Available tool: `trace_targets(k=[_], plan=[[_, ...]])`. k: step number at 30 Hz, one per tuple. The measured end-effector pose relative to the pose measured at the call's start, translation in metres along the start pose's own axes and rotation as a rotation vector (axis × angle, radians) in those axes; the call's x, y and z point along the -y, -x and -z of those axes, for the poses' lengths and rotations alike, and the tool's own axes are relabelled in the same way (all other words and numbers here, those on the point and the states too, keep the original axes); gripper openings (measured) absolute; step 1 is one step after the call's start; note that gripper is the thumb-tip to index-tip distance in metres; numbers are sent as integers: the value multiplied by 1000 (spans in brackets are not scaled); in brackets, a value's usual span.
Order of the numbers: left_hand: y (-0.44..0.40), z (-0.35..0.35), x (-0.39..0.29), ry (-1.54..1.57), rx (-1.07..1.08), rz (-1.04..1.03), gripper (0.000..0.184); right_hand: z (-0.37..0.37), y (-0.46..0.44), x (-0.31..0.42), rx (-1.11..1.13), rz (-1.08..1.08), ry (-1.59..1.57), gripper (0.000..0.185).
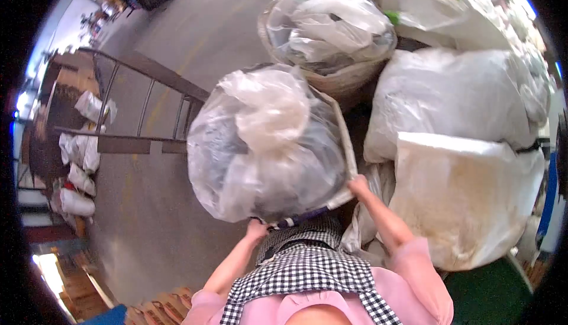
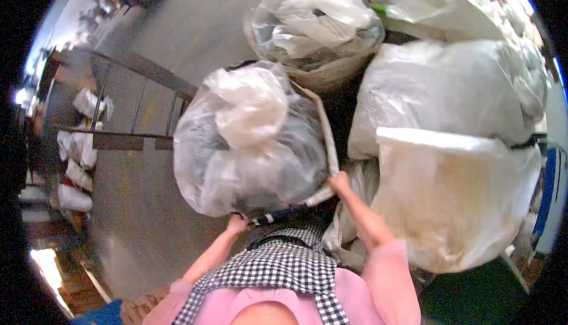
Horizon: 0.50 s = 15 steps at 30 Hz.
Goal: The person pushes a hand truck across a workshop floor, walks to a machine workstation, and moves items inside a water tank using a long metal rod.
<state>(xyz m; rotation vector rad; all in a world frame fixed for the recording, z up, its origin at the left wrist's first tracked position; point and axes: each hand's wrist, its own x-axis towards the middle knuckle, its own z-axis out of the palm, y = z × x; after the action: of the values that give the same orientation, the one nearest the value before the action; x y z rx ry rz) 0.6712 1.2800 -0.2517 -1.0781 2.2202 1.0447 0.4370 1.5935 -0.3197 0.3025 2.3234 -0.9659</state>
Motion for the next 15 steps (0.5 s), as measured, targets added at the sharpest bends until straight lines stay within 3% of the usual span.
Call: trace_targets(k=[1, 2, 3, 4, 6, 8, 11, 12, 14, 15], plan=[[-9, -25, 27, -308, -112, -533, 27, 12, 1, -11, 37, 24, -127, 27], [9, -16, -28, 146, 185, 168, 26, 0, -22, -53, 0, -104, -121, 27], [12, -21, -45, 157, 209, 156, 26, -6, -38, -77, -21, -230, -124, 24], [12, -23, -49, 165, 230, 136, 27, -5, -40, -73, -15, -220, -113, 24], [-16, -17, -22, 152, 222, 27, 31, -25, -44, -50, -259, -266, -141, 25], [-22, -15, -8, 150, 210, -87, 36, -28, -32, -26, -359, -302, -296, 31], [-22, 13, -15, 205, 528, 68, 53, -26, -2, -4, -339, -265, -308, 30], [-20, 22, -14, 214, 534, 58, 53, -34, 8, -3, -350, -260, -301, 30], [-16, 39, -3, 142, 796, -38, 59, -56, 25, -11, -674, -67, -343, 33], [-10, 53, 5, 96, 854, -163, 55, -65, 44, -10, -724, -149, -240, 36]])
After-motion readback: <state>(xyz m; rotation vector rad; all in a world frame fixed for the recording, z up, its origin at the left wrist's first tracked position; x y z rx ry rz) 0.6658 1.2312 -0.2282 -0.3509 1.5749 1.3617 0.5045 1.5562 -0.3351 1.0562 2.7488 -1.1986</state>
